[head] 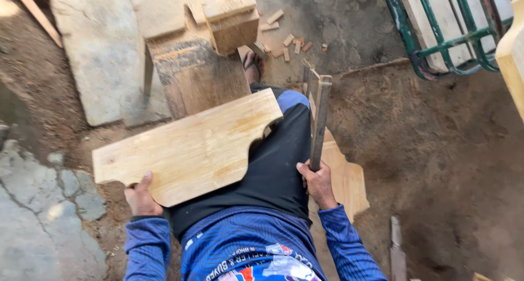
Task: The person sits on the ground and uses a bow saw to cut a curved piece of light-colored wood. They hold the wood steady with their left hand while sawing with their right hand, then flip the wood over to continue cutting from the other side.
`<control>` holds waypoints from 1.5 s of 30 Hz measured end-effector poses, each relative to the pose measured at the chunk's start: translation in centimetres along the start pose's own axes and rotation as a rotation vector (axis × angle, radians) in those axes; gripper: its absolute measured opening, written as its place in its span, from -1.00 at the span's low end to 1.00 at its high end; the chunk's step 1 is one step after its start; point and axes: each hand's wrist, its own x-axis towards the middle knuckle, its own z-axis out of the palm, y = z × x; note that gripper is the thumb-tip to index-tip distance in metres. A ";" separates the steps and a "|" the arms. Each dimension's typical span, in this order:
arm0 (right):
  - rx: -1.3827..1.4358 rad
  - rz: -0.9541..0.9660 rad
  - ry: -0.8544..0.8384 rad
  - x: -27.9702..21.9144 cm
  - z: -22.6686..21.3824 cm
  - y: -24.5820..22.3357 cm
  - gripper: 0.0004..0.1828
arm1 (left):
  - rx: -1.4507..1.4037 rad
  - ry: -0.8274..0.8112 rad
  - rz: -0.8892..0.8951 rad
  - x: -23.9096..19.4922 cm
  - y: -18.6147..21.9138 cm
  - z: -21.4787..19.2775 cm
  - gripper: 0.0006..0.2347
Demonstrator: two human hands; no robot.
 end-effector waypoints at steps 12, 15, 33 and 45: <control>-0.110 -0.101 -0.079 1.0 0.3 -0.4 -0.73 | 1.425 -0.349 0.782 -13.5 7.4 6.3 0.09; -0.095 -0.072 -0.123 1.2 0.6 -0.8 -0.70 | 1.542 -0.525 0.773 -14.5 7.3 7.4 0.04; -0.090 -0.114 -0.034 -0.1 -1.1 1.7 -0.71 | 1.771 -0.734 1.370 -2.6 12.0 17.0 -0.27; -0.053 0.016 0.048 -2.5 -2.5 -1.1 -0.72 | 1.808 -0.565 1.113 -0.7 13.3 22.4 -0.30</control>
